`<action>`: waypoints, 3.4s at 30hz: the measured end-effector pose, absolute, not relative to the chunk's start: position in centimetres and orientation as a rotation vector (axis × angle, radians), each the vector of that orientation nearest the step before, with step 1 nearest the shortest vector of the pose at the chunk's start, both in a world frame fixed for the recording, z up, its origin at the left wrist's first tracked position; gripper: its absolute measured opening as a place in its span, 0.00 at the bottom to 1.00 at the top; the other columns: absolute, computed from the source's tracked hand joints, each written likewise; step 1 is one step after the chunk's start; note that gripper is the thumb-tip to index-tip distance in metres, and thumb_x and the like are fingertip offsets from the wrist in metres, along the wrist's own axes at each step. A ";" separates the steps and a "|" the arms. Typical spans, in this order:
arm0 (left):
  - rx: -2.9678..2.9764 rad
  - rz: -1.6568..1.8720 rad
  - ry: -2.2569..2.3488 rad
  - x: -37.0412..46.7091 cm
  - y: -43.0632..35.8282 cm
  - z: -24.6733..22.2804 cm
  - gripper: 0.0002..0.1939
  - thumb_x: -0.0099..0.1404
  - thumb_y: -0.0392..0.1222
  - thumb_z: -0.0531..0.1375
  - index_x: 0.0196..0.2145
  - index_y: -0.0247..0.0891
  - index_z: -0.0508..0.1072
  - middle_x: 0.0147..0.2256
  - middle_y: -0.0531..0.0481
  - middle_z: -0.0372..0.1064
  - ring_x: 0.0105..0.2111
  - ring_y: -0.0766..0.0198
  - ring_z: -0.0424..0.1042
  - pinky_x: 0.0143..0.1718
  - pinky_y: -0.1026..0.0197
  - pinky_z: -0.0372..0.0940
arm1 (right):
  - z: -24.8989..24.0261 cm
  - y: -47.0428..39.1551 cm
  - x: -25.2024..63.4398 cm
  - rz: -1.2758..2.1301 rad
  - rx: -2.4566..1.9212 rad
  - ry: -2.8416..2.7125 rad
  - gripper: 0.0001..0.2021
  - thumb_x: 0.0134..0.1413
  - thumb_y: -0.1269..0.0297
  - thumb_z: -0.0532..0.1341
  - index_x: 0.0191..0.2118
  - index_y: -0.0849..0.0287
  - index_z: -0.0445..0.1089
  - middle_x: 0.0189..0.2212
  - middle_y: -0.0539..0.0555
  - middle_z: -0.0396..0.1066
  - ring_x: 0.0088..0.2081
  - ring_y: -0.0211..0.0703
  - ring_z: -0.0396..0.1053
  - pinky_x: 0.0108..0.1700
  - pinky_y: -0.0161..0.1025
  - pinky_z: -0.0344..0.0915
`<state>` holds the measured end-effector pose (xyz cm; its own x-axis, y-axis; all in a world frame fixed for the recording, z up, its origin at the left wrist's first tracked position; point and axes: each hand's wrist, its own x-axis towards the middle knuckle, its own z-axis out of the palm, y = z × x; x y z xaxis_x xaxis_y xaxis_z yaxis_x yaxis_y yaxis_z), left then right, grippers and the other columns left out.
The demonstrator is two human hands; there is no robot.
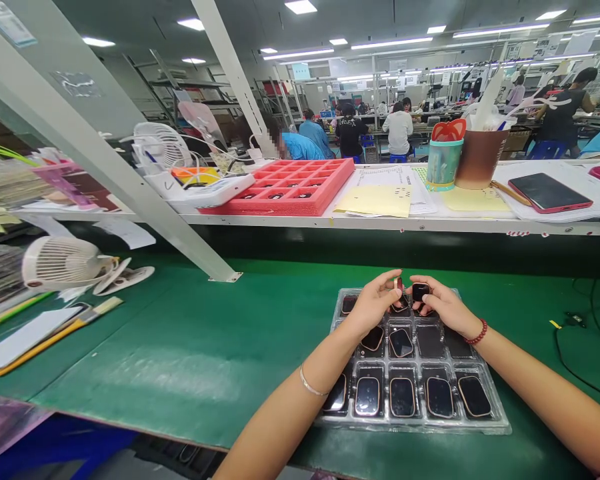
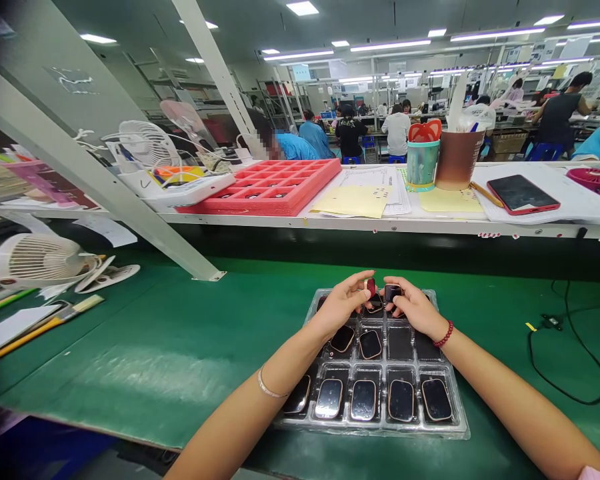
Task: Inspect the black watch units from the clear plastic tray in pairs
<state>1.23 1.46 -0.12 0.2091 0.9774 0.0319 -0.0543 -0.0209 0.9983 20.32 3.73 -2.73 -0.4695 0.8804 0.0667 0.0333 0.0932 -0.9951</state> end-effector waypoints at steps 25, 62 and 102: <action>1.255 1.096 0.997 1.4 0.9 0.8 0.22 0.54 0.43 0.63 0.46 0.35 0.67 0.33 0.50 0.67 0.21 0.75 0.61 0.24 0.67 0.59 | -2.5 3.9 20.7 1.503 -0.871 -1.640 0.22 0.54 0.57 0.59 0.54 0.58 0.62 0.34 0.53 0.68 0.29 0.38 0.67 0.33 0.39 0.68; 1.184 1.066 1.029 1.3 1.5 -0.2 0.22 0.60 0.36 0.55 0.53 0.37 0.63 0.40 0.45 0.69 0.33 0.65 0.73 0.26 0.68 0.60 | -2.6 3.8 20.7 1.513 -0.908 -1.628 0.23 0.55 0.59 0.57 0.56 0.58 0.59 0.33 0.54 0.69 0.33 0.42 0.70 0.36 0.41 0.69; 1.832 0.959 1.189 2.5 0.6 -1.6 0.10 0.54 0.32 0.55 0.35 0.36 0.71 0.34 0.49 0.71 0.34 0.63 0.69 0.37 0.62 0.63 | -1.6 -1.4 24.2 0.725 -1.131 -2.042 0.07 0.56 0.67 0.54 0.37 0.56 0.68 0.36 0.54 0.71 0.40 0.48 0.68 0.45 0.45 0.64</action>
<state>2.48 0.63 -1.63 0.2916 0.9371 0.1917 0.3855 -0.2986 0.8731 24.16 -1.38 -1.62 -0.3882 0.8733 0.2943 0.4925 0.4665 -0.7347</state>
